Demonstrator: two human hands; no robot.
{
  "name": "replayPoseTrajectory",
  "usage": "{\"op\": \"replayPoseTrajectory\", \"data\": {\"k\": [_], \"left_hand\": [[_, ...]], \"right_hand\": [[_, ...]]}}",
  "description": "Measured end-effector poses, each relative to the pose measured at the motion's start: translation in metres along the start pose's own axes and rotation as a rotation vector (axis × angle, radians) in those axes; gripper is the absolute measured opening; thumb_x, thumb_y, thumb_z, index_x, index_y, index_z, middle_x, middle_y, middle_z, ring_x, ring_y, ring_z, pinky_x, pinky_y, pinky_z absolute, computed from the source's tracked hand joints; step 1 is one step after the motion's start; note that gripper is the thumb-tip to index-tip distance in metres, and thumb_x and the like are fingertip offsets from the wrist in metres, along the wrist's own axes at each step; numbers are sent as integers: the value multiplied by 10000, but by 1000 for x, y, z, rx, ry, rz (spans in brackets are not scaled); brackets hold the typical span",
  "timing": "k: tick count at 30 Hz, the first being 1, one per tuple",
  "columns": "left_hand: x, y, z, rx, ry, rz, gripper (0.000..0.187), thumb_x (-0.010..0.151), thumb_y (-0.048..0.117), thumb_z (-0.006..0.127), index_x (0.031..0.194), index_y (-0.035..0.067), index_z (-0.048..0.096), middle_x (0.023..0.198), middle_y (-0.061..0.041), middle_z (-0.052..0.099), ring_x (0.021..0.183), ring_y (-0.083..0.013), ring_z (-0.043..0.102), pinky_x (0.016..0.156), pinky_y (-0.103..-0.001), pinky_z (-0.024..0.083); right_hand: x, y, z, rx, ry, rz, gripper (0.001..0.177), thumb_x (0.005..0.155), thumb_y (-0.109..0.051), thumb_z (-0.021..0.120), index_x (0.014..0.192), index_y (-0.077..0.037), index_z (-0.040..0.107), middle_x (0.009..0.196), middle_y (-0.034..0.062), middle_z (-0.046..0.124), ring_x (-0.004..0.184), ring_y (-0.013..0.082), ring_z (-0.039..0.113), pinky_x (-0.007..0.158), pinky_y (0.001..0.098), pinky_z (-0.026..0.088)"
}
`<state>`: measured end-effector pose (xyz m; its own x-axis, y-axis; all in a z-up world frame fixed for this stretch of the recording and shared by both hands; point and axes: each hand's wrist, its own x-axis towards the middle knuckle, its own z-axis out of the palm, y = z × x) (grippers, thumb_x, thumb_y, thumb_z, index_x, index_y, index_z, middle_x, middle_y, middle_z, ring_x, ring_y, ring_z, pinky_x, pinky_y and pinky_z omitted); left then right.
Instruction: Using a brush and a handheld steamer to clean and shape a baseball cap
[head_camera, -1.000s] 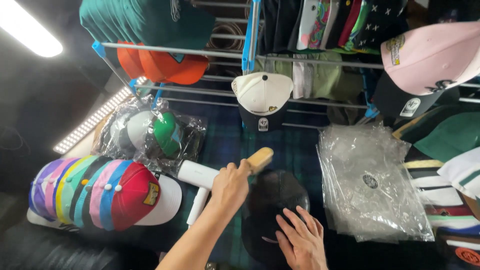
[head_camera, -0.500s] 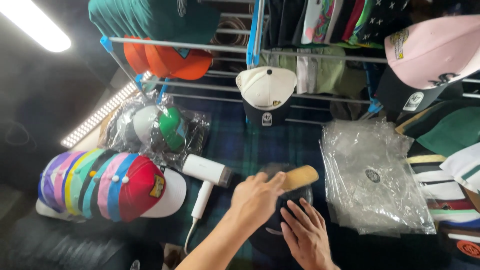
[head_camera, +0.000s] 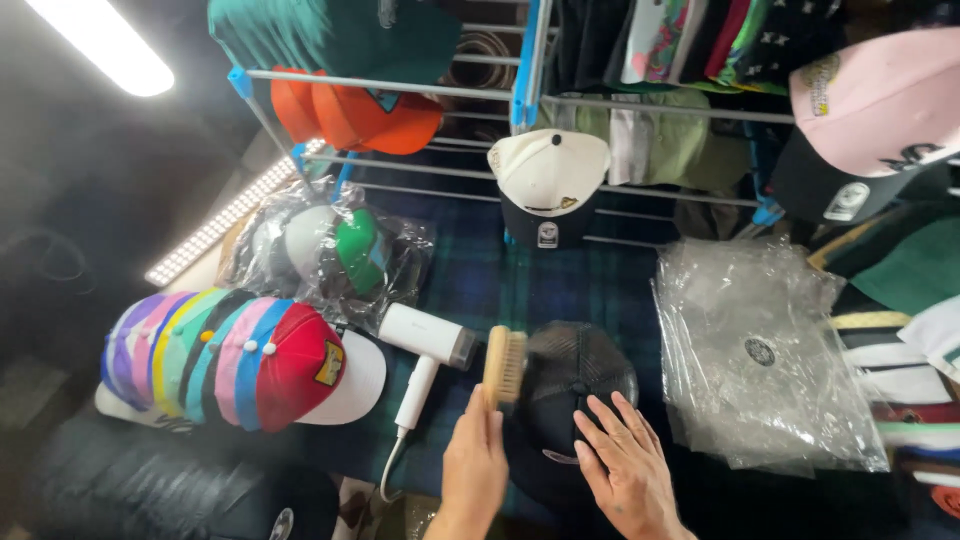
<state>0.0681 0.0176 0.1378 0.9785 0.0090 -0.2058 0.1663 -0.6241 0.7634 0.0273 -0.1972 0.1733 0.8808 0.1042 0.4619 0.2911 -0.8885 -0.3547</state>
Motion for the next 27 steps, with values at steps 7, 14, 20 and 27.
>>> {"op": "replayPoseTrajectory", "data": {"k": [7, 14, 20, 27], "left_hand": [[-17, -23, 9, -224, -146, -364, 474, 1009, 412, 403, 1470, 367, 503, 1333, -87, 718, 1244, -360, 646, 1019, -388, 467], [-34, -17, 18, -266, 10, -194, 516, 1018, 396, 418, 1501, 223, 480, 1512, 7, 596, 1380, -228, 566, 1085, -358, 442], [-29, -76, 30, 39, -309, -387, 330, 1041, 340, 305, 1152, 176, 568, 1112, -218, 709, 1048, -507, 626, 894, -582, 448], [-47, 22, 9, -1395, -35, -530, 248, 891, 53, 741, 1037, 28, 543, 747, -178, 606, 660, -293, 636, 630, -385, 496]], "right_hand": [[-5, 1, -3, 71, -79, 42, 437, 940, -290, 638, 1363, -179, 664, 1472, 46, 615, 1493, 306, 436, 1162, 473, 406], [-7, 1, -4, 93, -69, 19, 438, 933, -271, 648, 1356, -156, 664, 1464, 68, 618, 1486, 326, 445, 1174, 468, 403], [-10, -1, -3, 127, -79, 66, 448, 923, -271, 661, 1362, -181, 666, 1488, 53, 602, 1513, 295, 416, 1183, 474, 387], [-14, -48, -8, 358, -299, 247, 577, 795, -331, 809, 1325, -209, 615, 1203, -6, 700, 1088, 162, 686, 957, 315, 549]]}}
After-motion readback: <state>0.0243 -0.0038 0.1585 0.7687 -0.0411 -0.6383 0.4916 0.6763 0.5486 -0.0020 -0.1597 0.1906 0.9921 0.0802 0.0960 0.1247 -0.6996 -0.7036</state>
